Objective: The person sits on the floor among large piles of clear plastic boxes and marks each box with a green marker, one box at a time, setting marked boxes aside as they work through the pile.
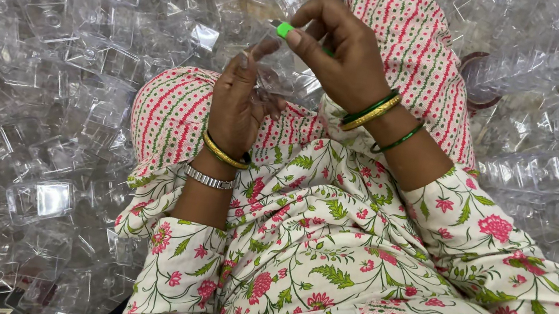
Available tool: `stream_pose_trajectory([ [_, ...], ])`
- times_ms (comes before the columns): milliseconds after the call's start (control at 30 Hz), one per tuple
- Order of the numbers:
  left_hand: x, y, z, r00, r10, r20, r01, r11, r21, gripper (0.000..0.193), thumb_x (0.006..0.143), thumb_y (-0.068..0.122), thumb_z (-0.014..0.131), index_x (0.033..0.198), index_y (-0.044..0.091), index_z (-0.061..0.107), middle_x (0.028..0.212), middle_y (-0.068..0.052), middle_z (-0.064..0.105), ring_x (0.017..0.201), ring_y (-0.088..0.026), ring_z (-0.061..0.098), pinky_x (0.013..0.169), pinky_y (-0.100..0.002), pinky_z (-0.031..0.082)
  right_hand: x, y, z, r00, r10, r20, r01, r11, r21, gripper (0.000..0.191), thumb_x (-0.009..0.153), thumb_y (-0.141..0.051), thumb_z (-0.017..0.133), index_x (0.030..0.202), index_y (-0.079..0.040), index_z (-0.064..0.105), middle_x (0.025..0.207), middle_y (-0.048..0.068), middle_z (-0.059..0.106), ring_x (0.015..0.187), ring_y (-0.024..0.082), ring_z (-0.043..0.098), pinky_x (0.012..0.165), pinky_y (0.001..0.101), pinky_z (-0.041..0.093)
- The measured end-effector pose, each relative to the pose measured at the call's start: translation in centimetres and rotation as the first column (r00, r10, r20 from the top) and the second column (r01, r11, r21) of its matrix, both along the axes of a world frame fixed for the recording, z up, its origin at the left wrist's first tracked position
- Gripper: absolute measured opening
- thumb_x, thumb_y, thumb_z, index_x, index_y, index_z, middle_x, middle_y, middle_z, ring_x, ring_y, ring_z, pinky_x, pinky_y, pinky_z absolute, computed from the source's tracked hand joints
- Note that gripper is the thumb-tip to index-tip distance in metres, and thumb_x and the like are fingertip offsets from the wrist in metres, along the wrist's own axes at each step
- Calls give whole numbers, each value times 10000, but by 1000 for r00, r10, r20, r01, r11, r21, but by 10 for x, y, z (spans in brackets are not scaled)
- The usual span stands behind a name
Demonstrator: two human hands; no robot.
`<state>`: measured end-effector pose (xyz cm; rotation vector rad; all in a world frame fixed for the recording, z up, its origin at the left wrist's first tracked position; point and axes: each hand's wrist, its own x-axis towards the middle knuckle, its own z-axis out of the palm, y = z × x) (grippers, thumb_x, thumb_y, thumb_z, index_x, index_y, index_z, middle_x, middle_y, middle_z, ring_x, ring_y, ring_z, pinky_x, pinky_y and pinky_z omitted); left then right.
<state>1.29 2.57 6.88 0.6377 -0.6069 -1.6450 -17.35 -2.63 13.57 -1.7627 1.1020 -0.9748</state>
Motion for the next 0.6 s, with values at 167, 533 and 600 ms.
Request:
stream_pose_trajectory([
  [167, 0, 2, -2, 1000, -13, -7, 12, 1000, -25, 518, 1119, 388, 495, 1446, -13, 511, 1127, -87, 663, 757, -159, 671, 625, -287, 560, 0, -2, -5, 988, 97, 123, -96, 995, -8, 133, 1082, -167, 725, 1084, -52, 658, 890, -62, 577, 767, -8, 483, 656, 194, 409],
  [533, 5, -2, -12, 972, 7, -235, 30, 988, 150, 477, 1072, 445, 507, 1268, 20, 598, 973, -102, 694, 657, -186, 695, 521, -275, 556, 2, 2, -6, 967, 252, 25, -240, 943, -229, 152, 1037, -135, 769, 994, -14, 688, 834, -7, 608, 713, 36, 532, 631, 219, 418],
  [600, 8, -3, -12, 959, -7, -283, 61, 981, 182, 514, 1076, 451, 506, 1260, -19, 601, 1004, -107, 696, 667, -189, 698, 550, -264, 565, -1, 1, -3, 927, 373, 17, -351, 887, -301, 211, 1036, -139, 800, 959, -10, 651, 834, 22, 594, 711, 60, 549, 664, 227, 444],
])
